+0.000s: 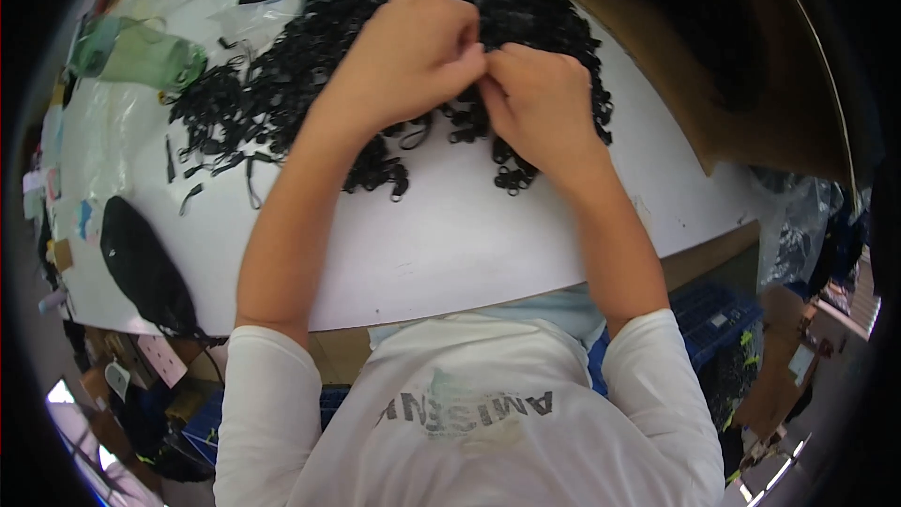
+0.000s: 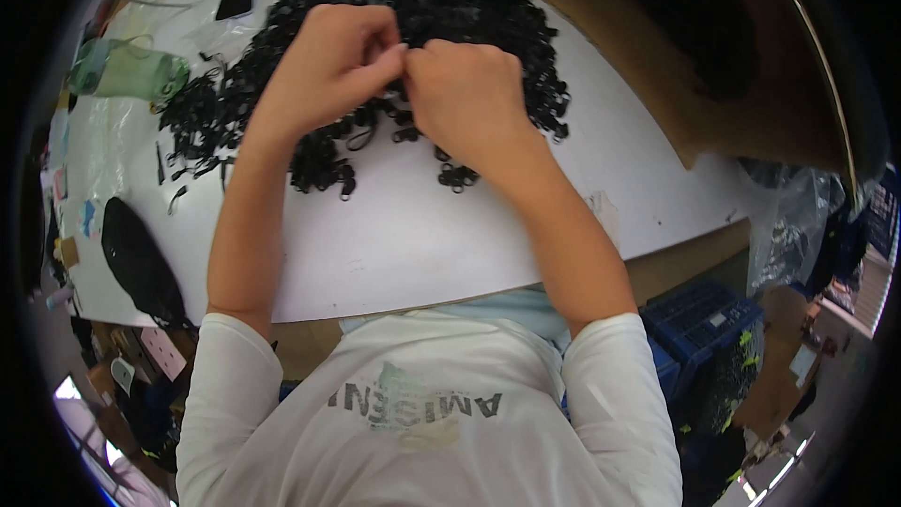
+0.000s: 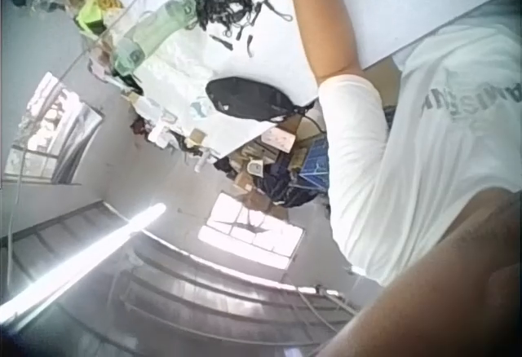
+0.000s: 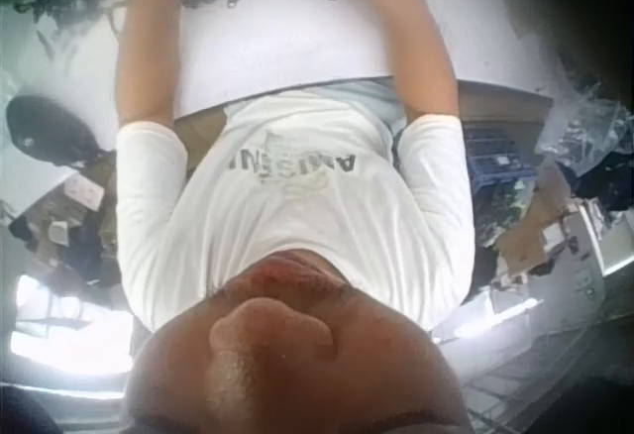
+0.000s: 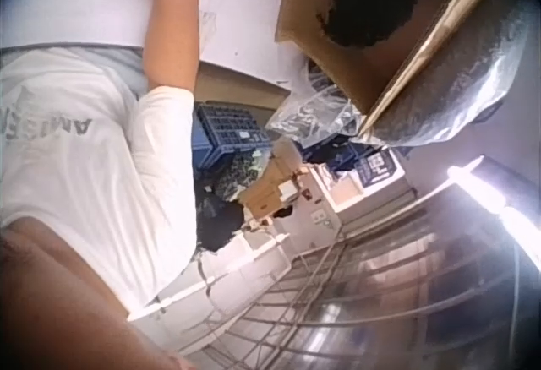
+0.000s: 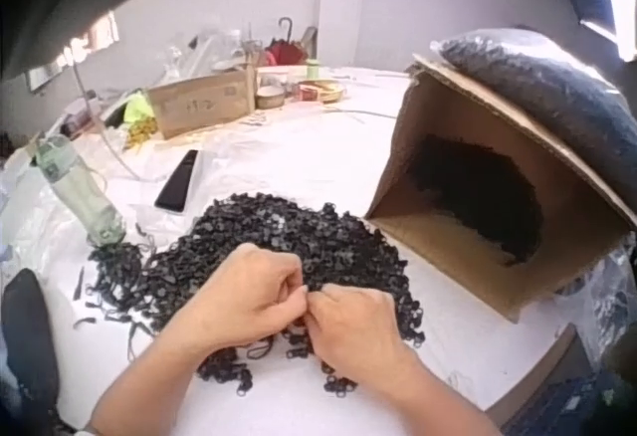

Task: The recorder is sitting at a workbench, sorting and assembling small black plastic components, likely lanyard or bag clips.

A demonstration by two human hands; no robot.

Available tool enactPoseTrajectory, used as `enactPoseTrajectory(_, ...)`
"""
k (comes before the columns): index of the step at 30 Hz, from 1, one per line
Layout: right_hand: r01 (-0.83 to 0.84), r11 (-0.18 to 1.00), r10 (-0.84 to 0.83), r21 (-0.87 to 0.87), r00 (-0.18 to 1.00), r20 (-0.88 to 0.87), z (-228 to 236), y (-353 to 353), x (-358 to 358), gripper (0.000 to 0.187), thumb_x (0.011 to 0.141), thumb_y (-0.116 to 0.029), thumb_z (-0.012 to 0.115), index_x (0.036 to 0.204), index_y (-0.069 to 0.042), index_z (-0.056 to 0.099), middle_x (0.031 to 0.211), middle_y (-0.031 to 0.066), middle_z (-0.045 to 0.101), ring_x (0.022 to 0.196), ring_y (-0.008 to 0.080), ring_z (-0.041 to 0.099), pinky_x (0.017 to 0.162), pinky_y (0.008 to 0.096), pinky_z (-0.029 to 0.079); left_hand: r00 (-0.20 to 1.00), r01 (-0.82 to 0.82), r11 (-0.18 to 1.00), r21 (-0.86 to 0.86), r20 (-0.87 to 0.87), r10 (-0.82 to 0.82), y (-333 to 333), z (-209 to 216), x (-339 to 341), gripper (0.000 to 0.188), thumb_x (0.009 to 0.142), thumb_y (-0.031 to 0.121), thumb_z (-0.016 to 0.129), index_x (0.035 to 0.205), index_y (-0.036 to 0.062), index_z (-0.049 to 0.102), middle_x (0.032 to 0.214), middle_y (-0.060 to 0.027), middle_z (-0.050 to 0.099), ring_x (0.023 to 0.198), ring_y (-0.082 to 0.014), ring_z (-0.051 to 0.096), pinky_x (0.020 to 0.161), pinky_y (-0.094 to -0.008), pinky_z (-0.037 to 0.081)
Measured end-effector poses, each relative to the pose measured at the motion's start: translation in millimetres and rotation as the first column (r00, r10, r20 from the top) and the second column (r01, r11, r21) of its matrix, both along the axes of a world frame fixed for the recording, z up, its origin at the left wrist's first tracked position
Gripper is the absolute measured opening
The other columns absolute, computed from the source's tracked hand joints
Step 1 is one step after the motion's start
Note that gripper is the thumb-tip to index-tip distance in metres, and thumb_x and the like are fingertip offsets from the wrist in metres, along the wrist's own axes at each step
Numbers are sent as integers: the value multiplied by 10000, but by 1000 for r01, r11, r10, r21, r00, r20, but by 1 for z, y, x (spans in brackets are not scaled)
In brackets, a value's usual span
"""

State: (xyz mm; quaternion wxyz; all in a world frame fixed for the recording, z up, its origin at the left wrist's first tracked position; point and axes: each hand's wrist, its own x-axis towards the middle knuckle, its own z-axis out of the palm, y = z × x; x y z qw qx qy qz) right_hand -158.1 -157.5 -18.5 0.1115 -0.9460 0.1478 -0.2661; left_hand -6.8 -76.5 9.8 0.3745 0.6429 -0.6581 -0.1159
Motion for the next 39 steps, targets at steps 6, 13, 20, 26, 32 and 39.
enactPoseTrajectory(6, -12, 993, 5, 114, 998, 61, 2, -2, -1, 95, 798, -150, 661, 774, -73, 611, 706, 74, 605, 598, 288, 608, 522, 393, 479, 990, -3, 998, 64, -139, 12, -5, -2, 2, 145, 777, 85, 591, 692, -31, 571, 492, -62, 528, 425, -107, 513, 433, -242, 407)
enactPoseTrajectory(13, 24, 969, -67, 244, 983, 170, 12, -1, 1, 113, 852, -144, 634, 824, -43, 591, 675, 111, 585, 569, 308, 579, 502, 383, 435, 836, 44, 983, 180, -545, 63, -6, -3, 8, 381, 954, 289, 542, 706, 6, 600, 517, 18, 507, 422, -40, 430, 402, -212, 310)
enactPoseTrajectory(20, -65, 944, -16, 323, 970, 243, 15, -1, 0, 73, 867, -100, 623, 859, -32, 596, 659, 131, 577, 557, 316, 571, 499, 373, 425, 560, 337, 919, 204, -828, -22, -4, -9, 6, 398, 950, 250, 530, 611, 40, 534, 495, 27, 443, 422, -30, 363, 385, -216, 265)
enactPoseTrajectory(26, -119, 939, 66, 321, 983, 171, 18, -2, -6, 150, 789, -76, 678, 732, -19, 552, 581, 117, 519, 469, 284, 517, 450, 354, 388, 919, -183, 966, -183, -380, 102, -10, -17, -7, 280, 832, 114, 584, 608, -28, 493, 481, -79, 454, 421, -132, 391, 436, -297, 347)
enactPoseTrajectory(32, -189, 918, 99, 350, 961, 259, 24, -1, -3, 135, 791, -43, 665, 728, -1, 554, 564, 103, 496, 433, 224, 464, 435, 319, 362, 844, -22, 996, -91, -535, -31, -11, -16, -8, 180, 884, 151, 634, 900, -20, 689, 705, -71, 668, 581, -92, 576, 548, -229, 467)
enactPoseTrajectory(39, -177, 871, 15, 458, 942, 336, 22, -2, -5, 92, 839, -43, 632, 808, 36, 597, 565, 84, 509, 463, 140, 448, 471, 270, 351, 476, 212, 976, -48, -867, -146, -10, -13, -3, 162, 879, 122, 659, 962, -7, 709, 753, -25, 651, 604, -51, 539, 540, -190, 443)
